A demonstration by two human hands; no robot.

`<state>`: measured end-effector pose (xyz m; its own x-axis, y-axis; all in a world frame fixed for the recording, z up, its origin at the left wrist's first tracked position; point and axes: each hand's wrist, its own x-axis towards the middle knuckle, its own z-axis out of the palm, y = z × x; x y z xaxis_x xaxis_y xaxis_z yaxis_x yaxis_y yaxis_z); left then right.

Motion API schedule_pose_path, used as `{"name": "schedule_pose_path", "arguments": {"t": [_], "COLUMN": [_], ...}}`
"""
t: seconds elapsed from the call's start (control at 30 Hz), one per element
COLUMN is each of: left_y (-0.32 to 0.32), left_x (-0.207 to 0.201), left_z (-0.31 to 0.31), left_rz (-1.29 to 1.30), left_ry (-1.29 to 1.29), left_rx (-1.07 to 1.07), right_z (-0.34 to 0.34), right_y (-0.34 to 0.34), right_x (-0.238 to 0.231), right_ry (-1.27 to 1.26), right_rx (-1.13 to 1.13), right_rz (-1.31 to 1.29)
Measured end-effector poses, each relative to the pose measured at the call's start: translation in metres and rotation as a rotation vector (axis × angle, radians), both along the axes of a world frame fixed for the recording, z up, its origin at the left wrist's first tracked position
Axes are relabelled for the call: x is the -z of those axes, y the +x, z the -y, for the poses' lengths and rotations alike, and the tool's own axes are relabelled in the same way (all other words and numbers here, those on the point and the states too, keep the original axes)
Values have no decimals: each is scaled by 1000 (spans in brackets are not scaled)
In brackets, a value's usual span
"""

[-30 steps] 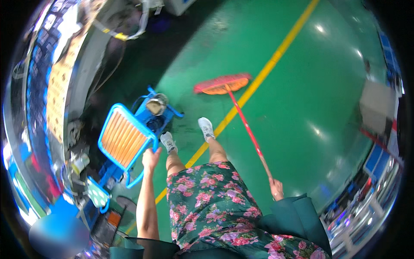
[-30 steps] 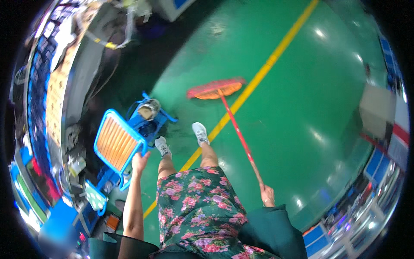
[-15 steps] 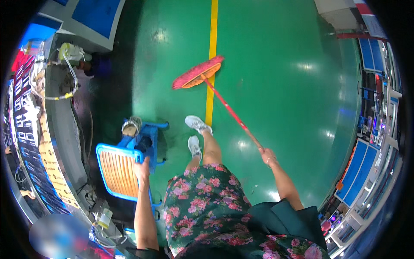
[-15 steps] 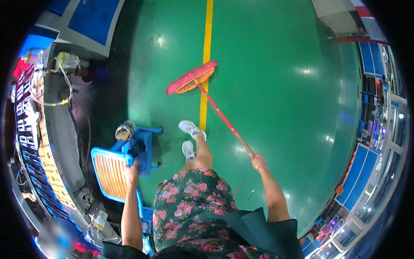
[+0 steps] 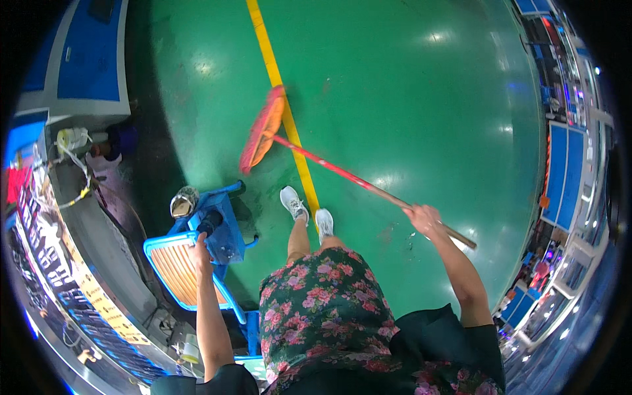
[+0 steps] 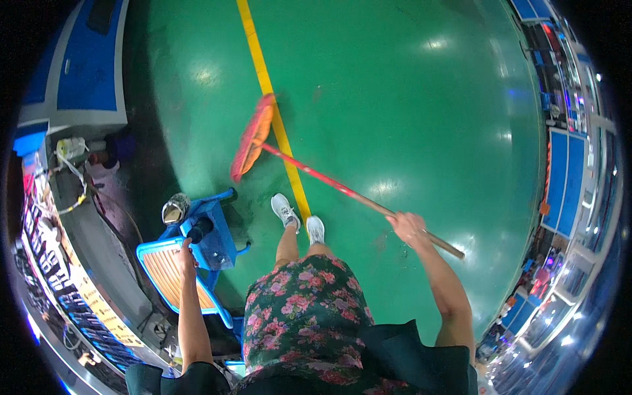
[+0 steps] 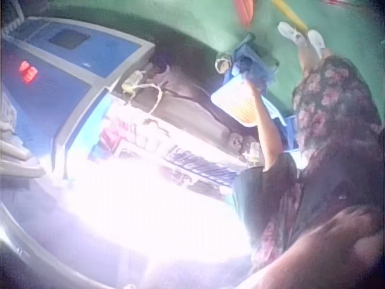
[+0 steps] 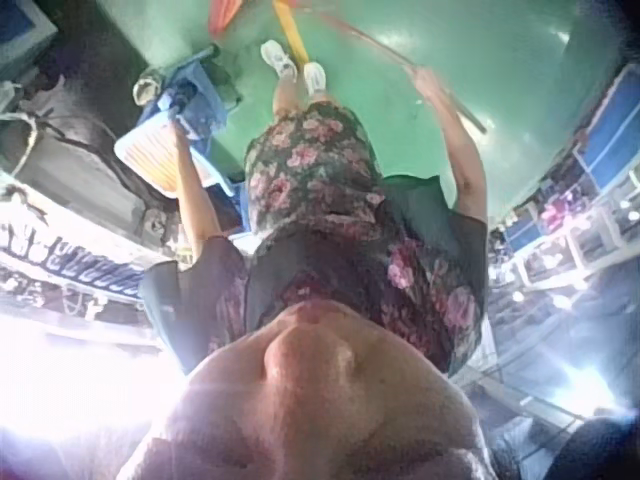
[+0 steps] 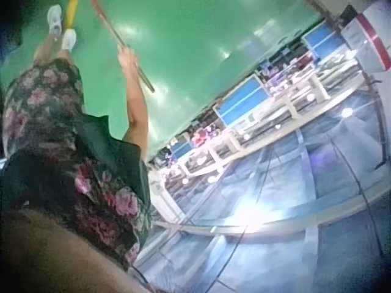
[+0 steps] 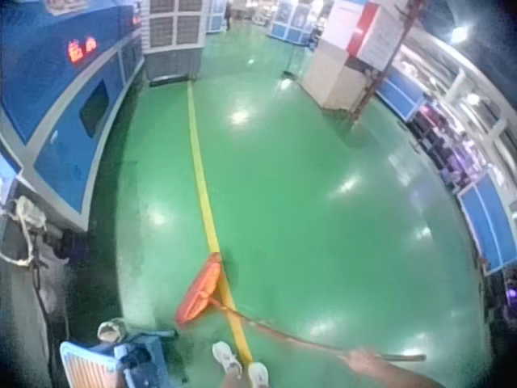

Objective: The person sweeps a green factory floor with a red broom, moving debris toward a dustpan. They then use the dustpan to collect the swept debris and empty it into a nearby bin.

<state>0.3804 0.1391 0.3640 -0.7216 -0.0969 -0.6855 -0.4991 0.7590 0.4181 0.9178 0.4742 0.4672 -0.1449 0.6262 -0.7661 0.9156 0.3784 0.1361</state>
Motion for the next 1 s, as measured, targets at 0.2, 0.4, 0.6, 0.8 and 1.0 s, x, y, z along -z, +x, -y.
{"name": "schedule_pose_path", "arguments": {"t": [0.2, 0.4, 0.6, 0.8, 1.0], "left_y": [5, -8, -15, -27, 112], "left_x": [-6, -3, 7, 15, -21], "left_z": [-15, -1, -6, 19, -13], "left_rz": [120, 140, 120, -265, -777], "left_ry": [140, 105, 83, 78, -595], "left_rx": [42, 24, 55, 327, 799], "right_z": [-33, -18, 24, 128, 430], "right_y": [-8, 136, 276, 378, 445], "right_x": [58, 9, -47, -89, -42], "right_ry": [-58, 34, 148, 233, 393], "right_rx": [4, 189, 290, 429, 1003], "right_rz": [32, 195, 278, 220, -211]}}
